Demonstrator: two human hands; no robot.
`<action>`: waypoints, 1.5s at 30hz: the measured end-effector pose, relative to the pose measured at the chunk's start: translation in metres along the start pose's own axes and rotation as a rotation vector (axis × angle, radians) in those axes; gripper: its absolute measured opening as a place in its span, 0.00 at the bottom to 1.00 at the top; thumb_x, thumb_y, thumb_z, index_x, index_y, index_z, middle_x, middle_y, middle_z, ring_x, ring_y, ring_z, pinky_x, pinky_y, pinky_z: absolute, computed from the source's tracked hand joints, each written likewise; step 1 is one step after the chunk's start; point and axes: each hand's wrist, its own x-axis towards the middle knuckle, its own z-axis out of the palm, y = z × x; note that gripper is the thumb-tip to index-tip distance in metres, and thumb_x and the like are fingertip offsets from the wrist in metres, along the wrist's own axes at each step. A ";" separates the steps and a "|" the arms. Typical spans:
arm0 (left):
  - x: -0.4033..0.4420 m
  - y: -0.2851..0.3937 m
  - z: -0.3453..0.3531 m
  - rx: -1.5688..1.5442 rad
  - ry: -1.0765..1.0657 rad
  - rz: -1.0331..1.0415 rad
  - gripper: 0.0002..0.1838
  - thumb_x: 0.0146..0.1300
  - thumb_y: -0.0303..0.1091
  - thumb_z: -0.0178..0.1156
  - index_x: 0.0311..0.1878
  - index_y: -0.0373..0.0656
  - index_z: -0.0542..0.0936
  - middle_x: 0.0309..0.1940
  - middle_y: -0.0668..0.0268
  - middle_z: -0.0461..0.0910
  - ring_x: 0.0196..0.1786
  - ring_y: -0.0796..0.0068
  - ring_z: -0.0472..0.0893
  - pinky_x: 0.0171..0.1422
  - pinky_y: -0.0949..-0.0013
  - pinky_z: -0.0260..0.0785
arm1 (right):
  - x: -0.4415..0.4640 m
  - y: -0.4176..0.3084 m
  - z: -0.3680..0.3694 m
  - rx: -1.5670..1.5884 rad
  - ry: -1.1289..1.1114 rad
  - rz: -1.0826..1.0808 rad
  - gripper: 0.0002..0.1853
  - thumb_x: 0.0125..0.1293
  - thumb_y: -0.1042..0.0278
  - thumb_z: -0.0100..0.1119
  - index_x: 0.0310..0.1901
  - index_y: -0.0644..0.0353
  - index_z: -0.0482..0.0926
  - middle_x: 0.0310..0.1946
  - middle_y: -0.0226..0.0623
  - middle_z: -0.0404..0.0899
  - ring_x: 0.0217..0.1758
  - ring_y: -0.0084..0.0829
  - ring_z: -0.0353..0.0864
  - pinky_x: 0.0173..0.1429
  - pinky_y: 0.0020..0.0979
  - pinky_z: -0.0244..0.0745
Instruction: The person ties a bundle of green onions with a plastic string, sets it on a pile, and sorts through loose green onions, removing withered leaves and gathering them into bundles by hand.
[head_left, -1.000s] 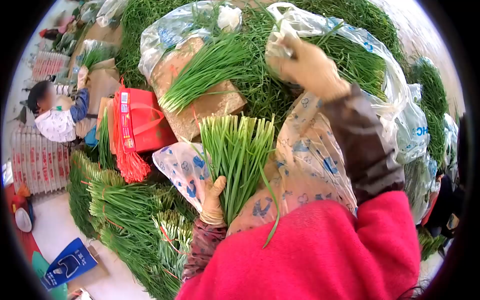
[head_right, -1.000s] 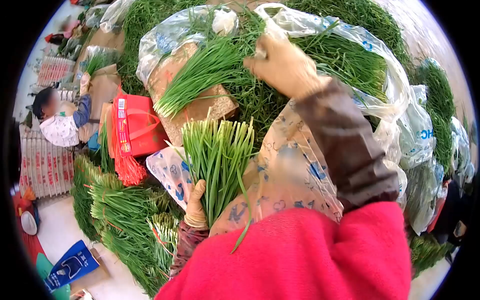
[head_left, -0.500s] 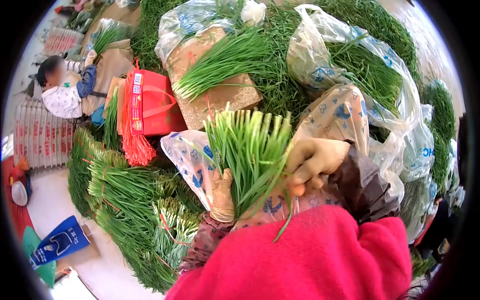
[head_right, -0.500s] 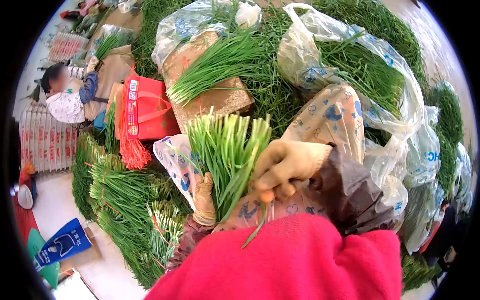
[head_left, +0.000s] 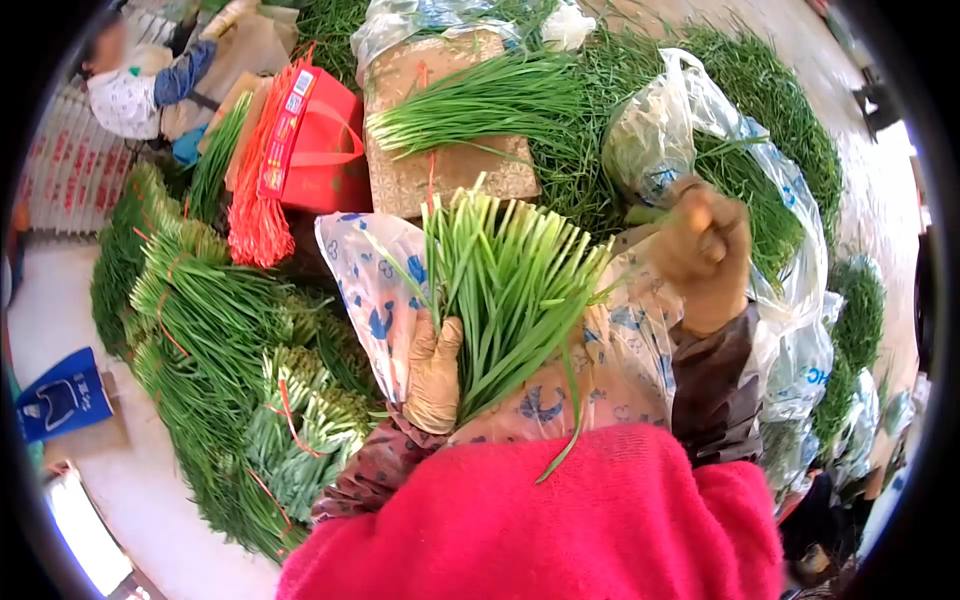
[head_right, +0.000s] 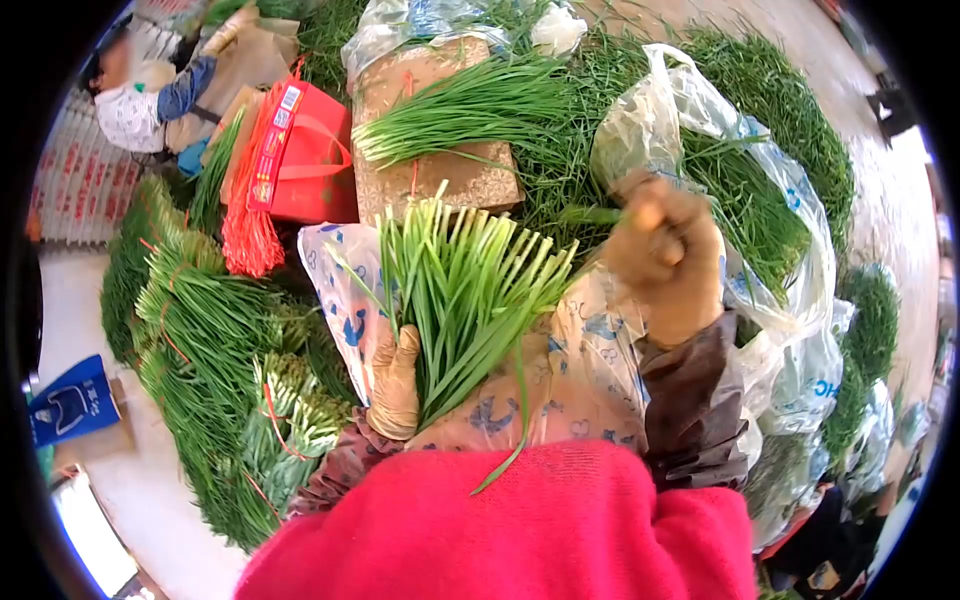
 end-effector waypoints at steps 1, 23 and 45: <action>-0.001 0.003 0.006 -0.165 0.009 -0.023 0.25 0.73 0.36 0.53 0.69 0.37 0.65 0.64 0.65 0.68 0.64 0.72 0.66 0.70 0.69 0.56 | 0.007 -0.010 -0.004 0.026 -0.055 -0.061 0.11 0.72 0.63 0.49 0.34 0.59 0.75 0.11 0.14 0.59 0.08 0.13 0.52 0.12 0.23 0.43; 0.013 0.009 -0.001 -0.318 0.068 -0.081 0.21 0.74 0.38 0.52 0.64 0.39 0.70 0.53 0.66 0.78 0.52 0.75 0.77 0.58 0.71 0.70 | 0.006 0.061 0.056 -1.564 -0.198 0.224 0.42 0.59 0.60 0.63 0.73 0.51 0.54 0.53 0.49 0.79 0.48 0.52 0.81 0.53 0.40 0.76; 0.016 0.043 0.013 -0.448 -0.238 -0.091 0.44 0.60 0.61 0.62 0.71 0.41 0.60 0.59 0.59 0.74 0.55 0.66 0.78 0.59 0.62 0.74 | 0.030 0.027 0.088 -1.572 -0.392 -0.548 0.08 0.57 0.74 0.62 0.39 0.58 0.81 0.44 0.39 0.80 0.47 0.44 0.80 0.51 0.37 0.76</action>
